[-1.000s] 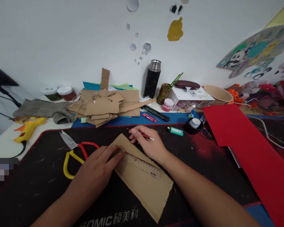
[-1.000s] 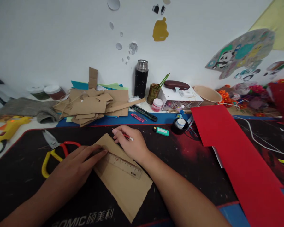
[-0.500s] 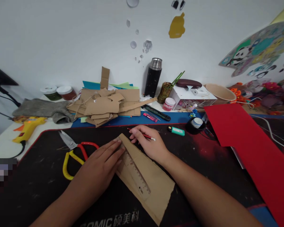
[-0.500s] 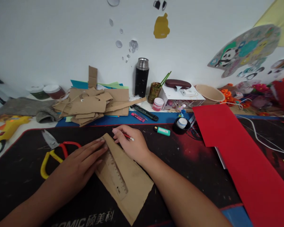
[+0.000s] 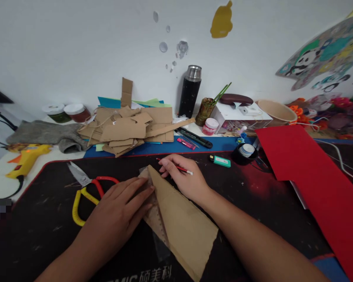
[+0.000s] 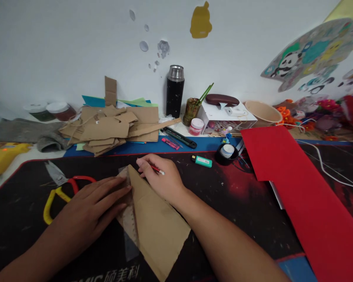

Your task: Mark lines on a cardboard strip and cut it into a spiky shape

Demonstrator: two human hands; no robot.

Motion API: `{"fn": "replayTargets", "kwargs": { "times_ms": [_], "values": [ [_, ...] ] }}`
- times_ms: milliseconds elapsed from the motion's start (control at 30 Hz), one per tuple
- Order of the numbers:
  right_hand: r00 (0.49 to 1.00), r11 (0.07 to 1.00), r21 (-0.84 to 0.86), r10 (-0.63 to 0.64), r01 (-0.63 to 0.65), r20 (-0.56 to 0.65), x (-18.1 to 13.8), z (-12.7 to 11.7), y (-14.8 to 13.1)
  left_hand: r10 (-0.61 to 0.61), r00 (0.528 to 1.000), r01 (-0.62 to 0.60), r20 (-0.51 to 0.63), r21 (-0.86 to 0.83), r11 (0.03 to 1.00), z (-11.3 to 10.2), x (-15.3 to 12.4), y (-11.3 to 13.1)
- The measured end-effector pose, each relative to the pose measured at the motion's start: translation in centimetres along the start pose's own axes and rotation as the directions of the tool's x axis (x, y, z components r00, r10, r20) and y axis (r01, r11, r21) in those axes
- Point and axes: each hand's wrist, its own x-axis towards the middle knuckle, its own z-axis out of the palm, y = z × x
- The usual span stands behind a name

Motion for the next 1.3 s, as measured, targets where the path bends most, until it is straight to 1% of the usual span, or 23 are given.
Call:
{"fn": "replayTargets", "kwargs": {
  "times_ms": [233,367,700,900,1133,1300],
  "values": [
    [1.000,1.000,-0.007,-0.005,0.005,0.007,-0.04,0.01,0.13,-0.014,0.999,0.014,-0.029,-0.005,1.000,0.16,0.05,0.04],
    [1.000,1.000,-0.019,-0.001,0.001,0.005,-0.03,0.00,0.13,0.008,1.000,-0.009,-0.023,-0.018,1.000,0.03,0.09,0.14],
    [0.999,0.998,-0.055,-0.038,0.039,0.013,-0.04,-0.05,0.16,-0.013,1.000,0.011,-0.028,-0.052,0.999,0.28,0.03,0.04],
    [0.999,0.997,-0.067,-0.038,0.039,0.014,-0.07,-0.09,-0.02,-0.017,1.000,0.017,-0.008,-0.048,0.999,0.23,0.12,0.03],
    [0.999,0.997,-0.061,-0.045,0.045,0.007,-0.08,-0.06,0.12,-0.047,0.999,0.046,-0.025,-0.051,0.998,0.50,-0.08,0.07],
    [0.999,0.998,-0.049,-0.043,0.043,0.004,-0.08,0.04,0.01,-0.034,0.999,0.034,-0.024,-0.026,0.999,0.57,-0.08,0.08]
  ]
}}
